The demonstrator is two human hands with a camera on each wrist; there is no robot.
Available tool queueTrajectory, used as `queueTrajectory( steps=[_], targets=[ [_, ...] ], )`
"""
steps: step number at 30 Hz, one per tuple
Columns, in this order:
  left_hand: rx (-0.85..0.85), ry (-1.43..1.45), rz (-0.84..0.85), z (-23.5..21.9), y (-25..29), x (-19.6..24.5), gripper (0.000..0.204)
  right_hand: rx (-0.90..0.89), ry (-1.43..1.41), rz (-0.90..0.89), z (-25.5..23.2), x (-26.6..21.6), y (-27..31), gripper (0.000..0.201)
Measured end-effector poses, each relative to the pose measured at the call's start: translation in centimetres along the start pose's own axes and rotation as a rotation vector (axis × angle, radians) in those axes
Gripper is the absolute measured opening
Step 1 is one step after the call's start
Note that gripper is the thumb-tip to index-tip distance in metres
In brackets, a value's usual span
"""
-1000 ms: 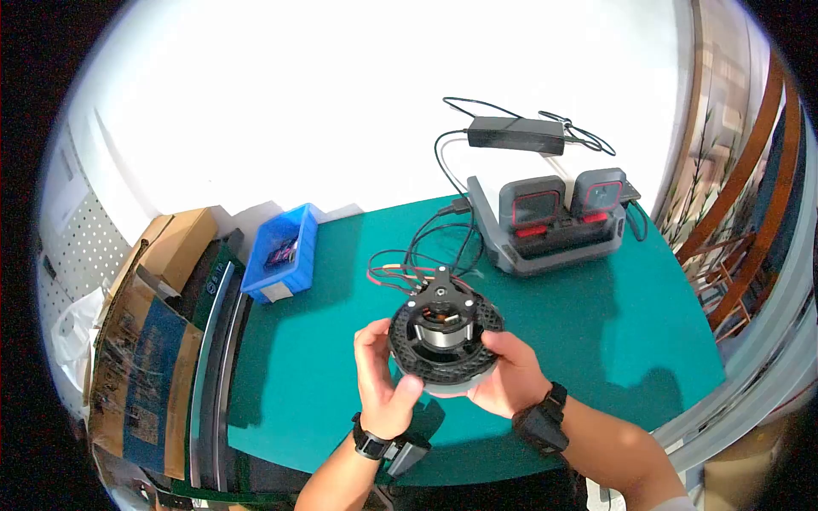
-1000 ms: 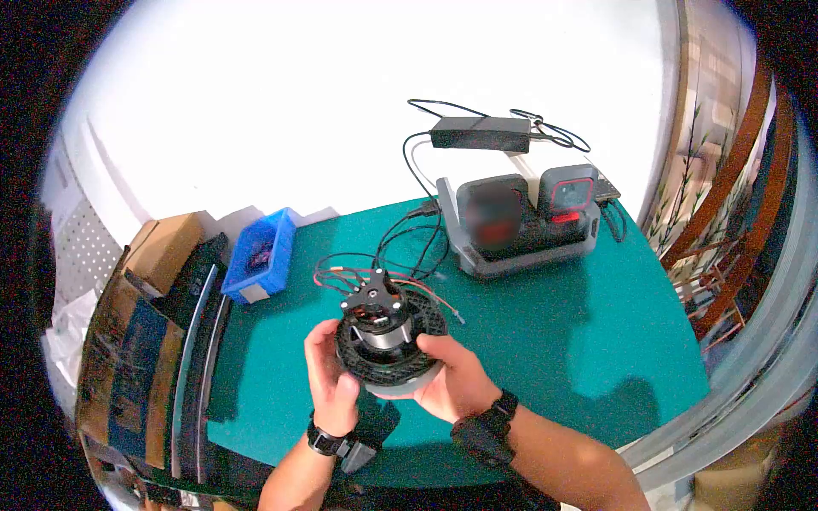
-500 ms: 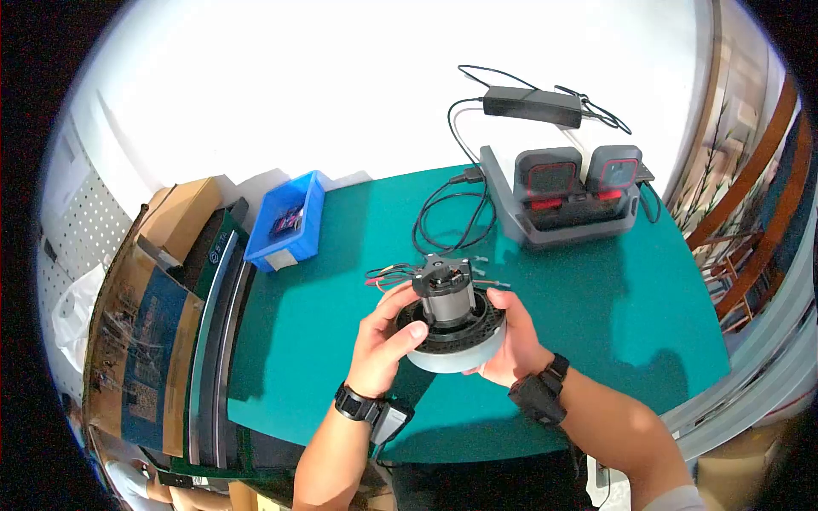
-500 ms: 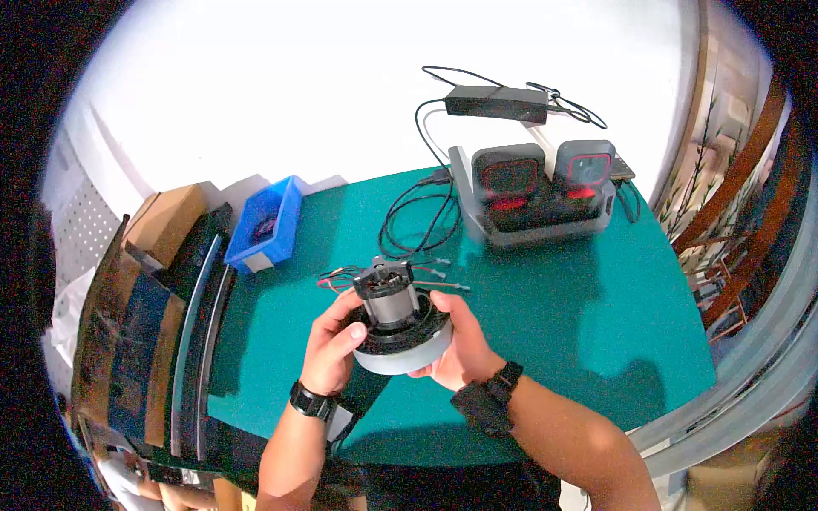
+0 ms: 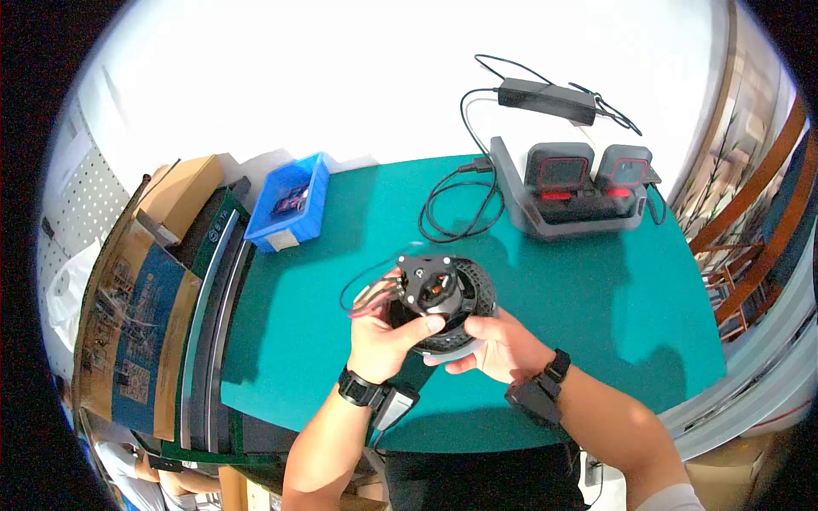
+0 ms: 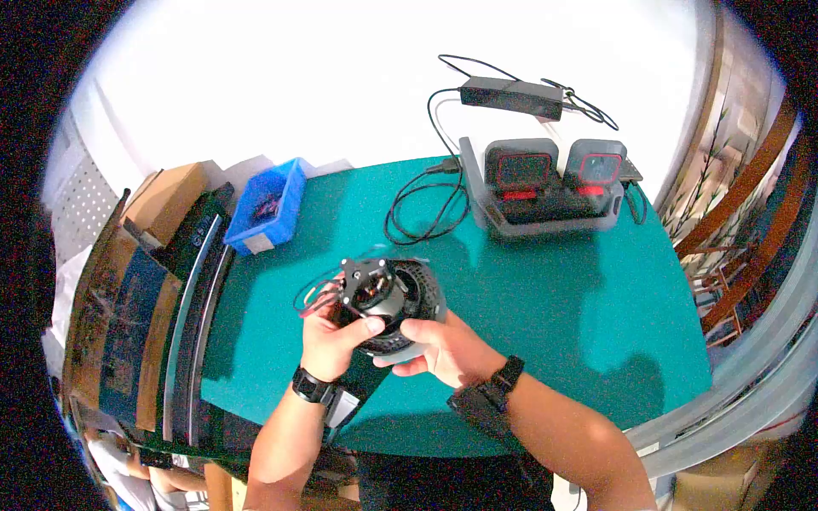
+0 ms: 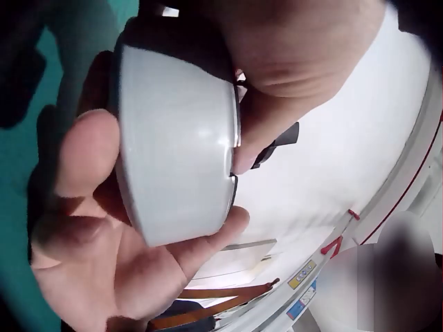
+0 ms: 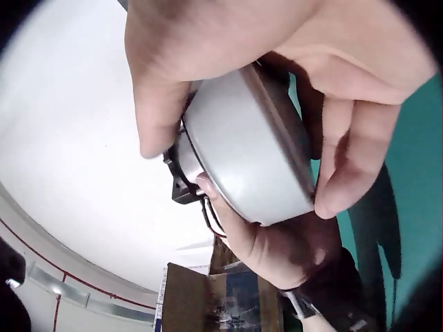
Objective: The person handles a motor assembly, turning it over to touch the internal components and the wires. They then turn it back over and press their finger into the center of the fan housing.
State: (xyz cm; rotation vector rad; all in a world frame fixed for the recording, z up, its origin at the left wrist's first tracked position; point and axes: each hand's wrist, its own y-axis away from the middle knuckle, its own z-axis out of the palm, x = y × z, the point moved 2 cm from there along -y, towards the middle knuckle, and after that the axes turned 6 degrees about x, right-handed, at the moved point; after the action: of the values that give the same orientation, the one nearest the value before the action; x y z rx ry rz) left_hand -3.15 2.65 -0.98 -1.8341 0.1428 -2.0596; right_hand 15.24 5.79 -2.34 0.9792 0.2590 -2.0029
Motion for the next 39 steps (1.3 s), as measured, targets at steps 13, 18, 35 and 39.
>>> queueTrajectory(
  steps=[13, 18, 35, 39],
  targets=[
    [-0.118, -0.224, 0.308, 0.9, 0.0, 1.4, 0.075, 0.098, -0.129, -0.039, -0.3, -0.2, 0.0, 0.056],
    [-0.075, -0.295, 0.397, 0.9, 0.1, 2.6, 0.059, -0.01, -0.094, 0.028, -0.2, -0.3, 0.1, 0.05],
    [0.096, -0.133, 0.077, 0.0, 0.5, 1.6, 0.025, 0.018, -0.073, -0.036, -0.6, 0.4, -0.2, 0.074],
    [0.093, -0.143, 0.069, 0.5, 0.5, 1.8, 0.03, 0.021, -0.057, -0.07, -0.5, 0.4, -0.1, 0.065]
  ],
)
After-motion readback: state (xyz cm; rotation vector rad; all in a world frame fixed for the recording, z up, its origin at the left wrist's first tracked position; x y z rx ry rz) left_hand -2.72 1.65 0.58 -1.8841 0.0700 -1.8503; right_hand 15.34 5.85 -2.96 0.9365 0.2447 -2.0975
